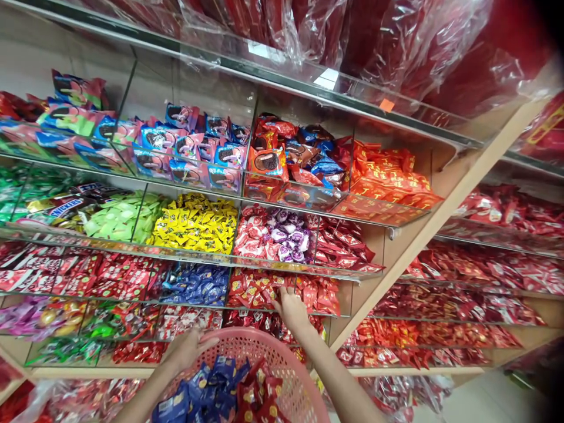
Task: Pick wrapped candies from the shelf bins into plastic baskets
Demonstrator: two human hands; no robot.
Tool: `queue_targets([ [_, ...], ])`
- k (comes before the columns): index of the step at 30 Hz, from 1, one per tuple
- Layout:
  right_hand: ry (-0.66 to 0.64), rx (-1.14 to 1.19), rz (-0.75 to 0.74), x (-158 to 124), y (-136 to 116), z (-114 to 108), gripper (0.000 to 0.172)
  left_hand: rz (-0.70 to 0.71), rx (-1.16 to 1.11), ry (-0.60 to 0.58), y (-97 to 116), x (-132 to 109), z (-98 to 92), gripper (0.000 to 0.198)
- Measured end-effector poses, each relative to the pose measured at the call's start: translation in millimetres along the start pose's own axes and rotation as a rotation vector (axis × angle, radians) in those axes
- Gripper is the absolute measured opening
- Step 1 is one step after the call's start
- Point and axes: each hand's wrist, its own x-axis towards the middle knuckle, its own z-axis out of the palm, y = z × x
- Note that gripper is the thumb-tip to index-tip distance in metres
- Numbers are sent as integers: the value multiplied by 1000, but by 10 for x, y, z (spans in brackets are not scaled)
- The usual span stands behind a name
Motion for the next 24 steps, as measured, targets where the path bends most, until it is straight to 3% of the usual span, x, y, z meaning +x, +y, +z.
queue_targets([
  [4,-180,-27,38,297,-87,96,63,-5,87,56,-76,26,45,57],
  [7,-282,-42,-11,352,-43,110,68,-6,93,70,-107,25,21,56],
  [11,-277,-69,-55,355,23,98,68,-13,111,50,-93,24,-28,53],
  [14,-239,-73,-70,351,40,101,61,-5,133,34,-68,43,-36,52],
  [20,-166,-104,-56,323,4,125,28,-5,108,10,-36,90,-32,55],
  [24,-144,-100,-39,305,5,107,23,-5,37,-14,8,105,-62,53],
])
